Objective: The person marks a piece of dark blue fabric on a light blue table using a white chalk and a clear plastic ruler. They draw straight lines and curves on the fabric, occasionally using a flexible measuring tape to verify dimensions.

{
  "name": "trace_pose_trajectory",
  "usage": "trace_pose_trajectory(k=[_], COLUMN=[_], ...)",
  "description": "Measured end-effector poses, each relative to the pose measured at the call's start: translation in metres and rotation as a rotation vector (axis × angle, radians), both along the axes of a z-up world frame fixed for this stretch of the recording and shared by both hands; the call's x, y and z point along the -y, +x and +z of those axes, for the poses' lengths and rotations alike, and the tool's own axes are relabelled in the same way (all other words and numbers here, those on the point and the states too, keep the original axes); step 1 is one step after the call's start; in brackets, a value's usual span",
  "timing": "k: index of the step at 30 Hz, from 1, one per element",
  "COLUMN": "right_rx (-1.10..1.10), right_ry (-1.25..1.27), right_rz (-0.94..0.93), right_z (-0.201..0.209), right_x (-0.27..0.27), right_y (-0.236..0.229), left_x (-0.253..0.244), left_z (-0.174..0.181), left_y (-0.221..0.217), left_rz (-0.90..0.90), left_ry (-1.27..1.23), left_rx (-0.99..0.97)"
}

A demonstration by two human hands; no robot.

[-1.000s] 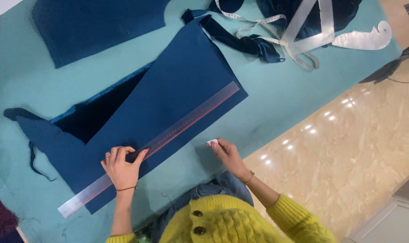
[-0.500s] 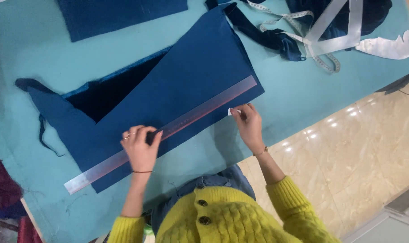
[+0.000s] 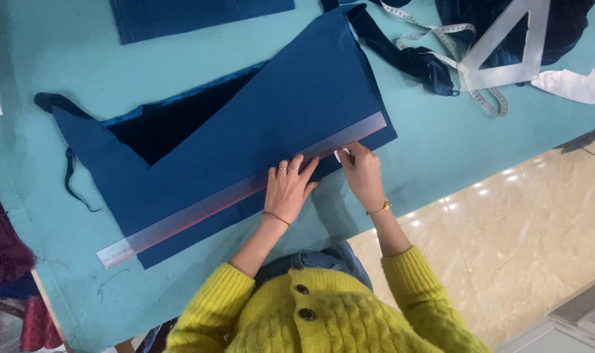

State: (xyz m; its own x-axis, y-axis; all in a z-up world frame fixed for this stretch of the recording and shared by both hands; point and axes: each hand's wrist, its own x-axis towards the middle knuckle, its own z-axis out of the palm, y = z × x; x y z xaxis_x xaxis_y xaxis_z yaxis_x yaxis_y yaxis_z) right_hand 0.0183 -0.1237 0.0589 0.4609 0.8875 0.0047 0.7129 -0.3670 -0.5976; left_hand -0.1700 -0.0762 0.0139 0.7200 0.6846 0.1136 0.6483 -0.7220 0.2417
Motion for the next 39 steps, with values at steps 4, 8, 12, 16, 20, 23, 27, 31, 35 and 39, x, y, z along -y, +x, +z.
trace_pose_trajectory(k=[4, 8, 12, 16, 20, 23, 27, 31, 35, 39], right_rx=[0.041, 0.084, 0.102, 0.155, 0.279, 0.409, 0.187, -0.11, -0.495, -0.55], right_ry=[-0.09, -0.139, -0.166, -0.267, -0.348, -0.455, -0.449, -0.262, -0.119, -0.103], right_rz=[0.025, 0.032, 0.024, 0.073, 0.16, 0.309, 0.259, 0.194, 0.231, 0.363], right_z=[-0.019, -0.031, -0.029, -0.026, -0.03, -0.056, 0.037, 0.074, 0.057, 0.022], right_x=[-0.002, -0.004, -0.01, -0.015, -0.017, -0.006, 0.01, 0.016, 0.02, 0.009], right_y=[0.007, 0.014, 0.014, 0.013, 0.013, 0.038, 0.019, -0.01, -0.052, -0.106], left_x=[-0.002, -0.002, -0.003, -0.003, -0.002, -0.003, -0.001, 0.004, 0.018, 0.039], left_z=[0.0, -0.001, -0.004, -0.006, -0.01, -0.017, -0.022, -0.027, -0.021, -0.036], left_y=[0.001, 0.001, 0.001, 0.002, 0.003, 0.004, 0.005, -0.002, -0.044, -0.13], left_rz=[-0.012, -0.021, -0.02, -0.017, -0.02, -0.016, 0.021, 0.033, 0.101, 0.324], left_ry=[-0.046, -0.045, -0.076, -0.072, -0.034, -0.057, -0.106, -0.078, 0.006, 0.097], left_rx=[-0.028, -0.053, -0.054, -0.065, -0.032, 0.017, 0.053, 0.214, 0.477, 0.581])
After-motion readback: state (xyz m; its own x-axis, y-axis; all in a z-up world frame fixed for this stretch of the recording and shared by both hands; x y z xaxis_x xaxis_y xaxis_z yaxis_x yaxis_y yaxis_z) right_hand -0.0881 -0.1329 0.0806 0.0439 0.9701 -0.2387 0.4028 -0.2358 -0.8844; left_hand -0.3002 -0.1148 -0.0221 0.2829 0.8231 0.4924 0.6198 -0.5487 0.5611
